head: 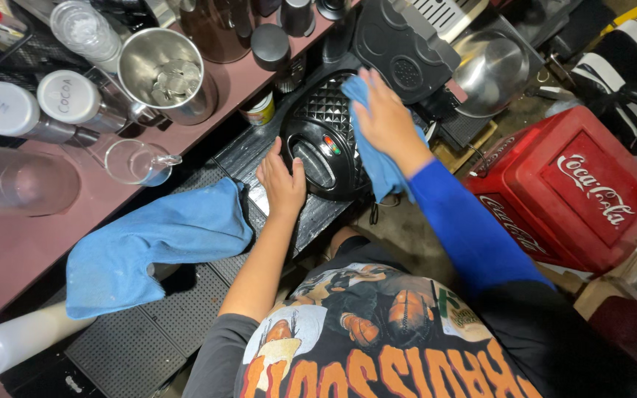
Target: The person prepares batter for a waffle maker by wiping the appliance, rubbing their hands, and pouring a liquid from a can into a squeeze bottle. They then shake the bottle and use a small tool to clear the nozzle before placing it on the counter.
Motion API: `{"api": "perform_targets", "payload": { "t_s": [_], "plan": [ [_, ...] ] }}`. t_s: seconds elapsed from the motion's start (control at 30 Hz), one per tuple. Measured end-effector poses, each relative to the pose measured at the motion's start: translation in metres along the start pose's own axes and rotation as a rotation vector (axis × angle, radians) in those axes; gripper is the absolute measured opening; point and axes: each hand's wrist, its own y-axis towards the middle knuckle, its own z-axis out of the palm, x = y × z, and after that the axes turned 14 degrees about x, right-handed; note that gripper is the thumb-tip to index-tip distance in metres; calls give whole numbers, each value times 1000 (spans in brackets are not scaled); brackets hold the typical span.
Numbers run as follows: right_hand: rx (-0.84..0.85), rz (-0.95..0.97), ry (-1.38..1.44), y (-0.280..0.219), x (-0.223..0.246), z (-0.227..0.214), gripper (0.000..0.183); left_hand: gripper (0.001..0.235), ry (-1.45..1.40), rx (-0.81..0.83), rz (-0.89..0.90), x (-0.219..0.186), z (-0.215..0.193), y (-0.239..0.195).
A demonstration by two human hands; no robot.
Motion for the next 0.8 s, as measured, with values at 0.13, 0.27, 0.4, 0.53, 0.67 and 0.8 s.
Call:
{"api": "perform_targets", "payload": {
  "t_s": [0.13, 0.27, 0.4, 0.53, 0.67, 0.8],
  "plan": [
    [72, -64, -305, 47, 37, 10, 64, 59, -40, 30, -75, 4, 2, 0],
    [207, -271, -347, 19, 96, 33, 68, 50, -91, 49, -155, 21, 12, 0],
    [195, -398, -286, -37, 133, 48, 65, 43, -218, -60, -19, 42, 10, -5],
    [267, -487, -267, -84, 125, 47, 65, 52, -563, -27, -50, 42, 5, -6],
    [311, -623, -292, -118, 93, 39, 64, 52, -569, -40, -57, 39, 3, 0],
    [381, -688, -189, -138, 58, 26, 58, 51, -531, -24, -87, 35, 1, -3]
  ]
}}
